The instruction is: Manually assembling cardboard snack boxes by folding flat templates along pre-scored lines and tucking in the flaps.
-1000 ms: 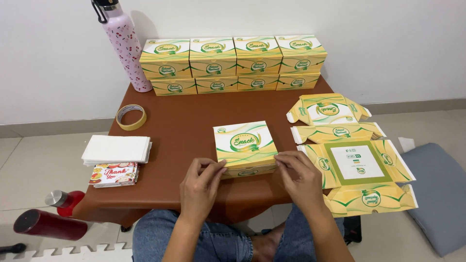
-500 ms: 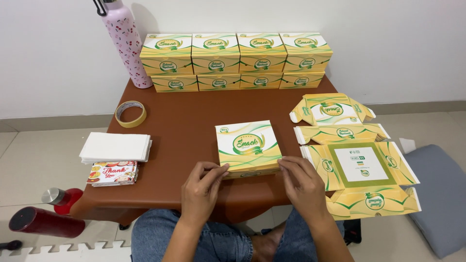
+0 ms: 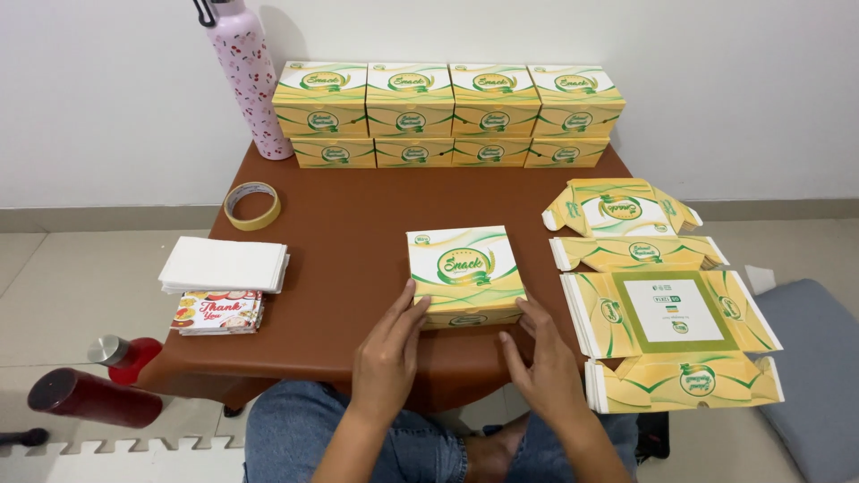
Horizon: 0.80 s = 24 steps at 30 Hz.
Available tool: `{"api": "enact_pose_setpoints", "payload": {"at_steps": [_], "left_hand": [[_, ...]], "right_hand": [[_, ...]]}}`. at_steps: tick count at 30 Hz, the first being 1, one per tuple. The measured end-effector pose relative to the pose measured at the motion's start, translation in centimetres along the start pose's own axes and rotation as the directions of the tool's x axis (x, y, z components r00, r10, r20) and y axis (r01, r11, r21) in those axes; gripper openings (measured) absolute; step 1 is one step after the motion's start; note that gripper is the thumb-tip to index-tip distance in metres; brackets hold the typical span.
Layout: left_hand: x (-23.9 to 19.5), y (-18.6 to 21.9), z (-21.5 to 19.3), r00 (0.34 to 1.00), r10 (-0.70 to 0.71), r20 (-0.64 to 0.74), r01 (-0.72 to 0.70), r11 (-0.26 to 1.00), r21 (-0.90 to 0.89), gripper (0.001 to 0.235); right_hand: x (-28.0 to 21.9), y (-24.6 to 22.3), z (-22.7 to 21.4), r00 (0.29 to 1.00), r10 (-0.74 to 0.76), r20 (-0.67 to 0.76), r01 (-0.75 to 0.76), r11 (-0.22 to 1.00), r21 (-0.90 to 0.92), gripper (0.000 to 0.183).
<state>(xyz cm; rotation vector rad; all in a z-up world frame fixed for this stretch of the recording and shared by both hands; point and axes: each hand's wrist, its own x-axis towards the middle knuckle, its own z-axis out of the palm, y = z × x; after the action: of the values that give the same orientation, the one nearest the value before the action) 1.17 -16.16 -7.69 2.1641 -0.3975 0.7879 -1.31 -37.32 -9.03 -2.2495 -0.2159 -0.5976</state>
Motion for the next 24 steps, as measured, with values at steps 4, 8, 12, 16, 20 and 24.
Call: {"api": "enact_pose_setpoints", "payload": {"at_steps": [4,8,12,16,20,24], "left_hand": [[-1.2,-0.7,1.8,0.997,0.018,0.070,-0.030,0.985,0.168,0.060],[-1.8,-0.4,2.3,0.997,0.009,0.079,-0.023,0.984,0.176,0.067],[-1.4,-0.9,2.0,0.988,-0.112,0.102,0.101,0.989,0.108,0.071],[2.1,-2.4,-0.3,0.995,-0.102,0.022,0.102,0.995,-0.013,0.065],[8.9,-3.8,-3.8,0.997,-0.068,-0.036,0.068,0.998,-0.007,0.057],[16.6,-6.7,-6.0,0.998,-0.014,-0.059,0.013,1.000,-0.015,0.056]], "right_hand": [[-0.7,0.8,1.1,0.999,-0.004,-0.039,-0.002,0.988,-0.153,0.069],[-1.1,0.2,1.1,0.998,-0.016,-0.061,0.008,0.990,-0.141,0.071],[-0.7,-0.4,1.1,0.998,0.019,-0.054,-0.020,0.999,-0.032,0.068],[2.9,-4.0,-0.5,0.988,-0.151,0.012,0.150,0.987,0.051,0.065],[9.5,-7.5,-0.2,0.987,-0.113,0.112,0.093,0.981,0.172,0.064],[17.1,-9.7,1.8,0.977,-0.195,0.090,0.167,0.954,0.250,0.058]]}}
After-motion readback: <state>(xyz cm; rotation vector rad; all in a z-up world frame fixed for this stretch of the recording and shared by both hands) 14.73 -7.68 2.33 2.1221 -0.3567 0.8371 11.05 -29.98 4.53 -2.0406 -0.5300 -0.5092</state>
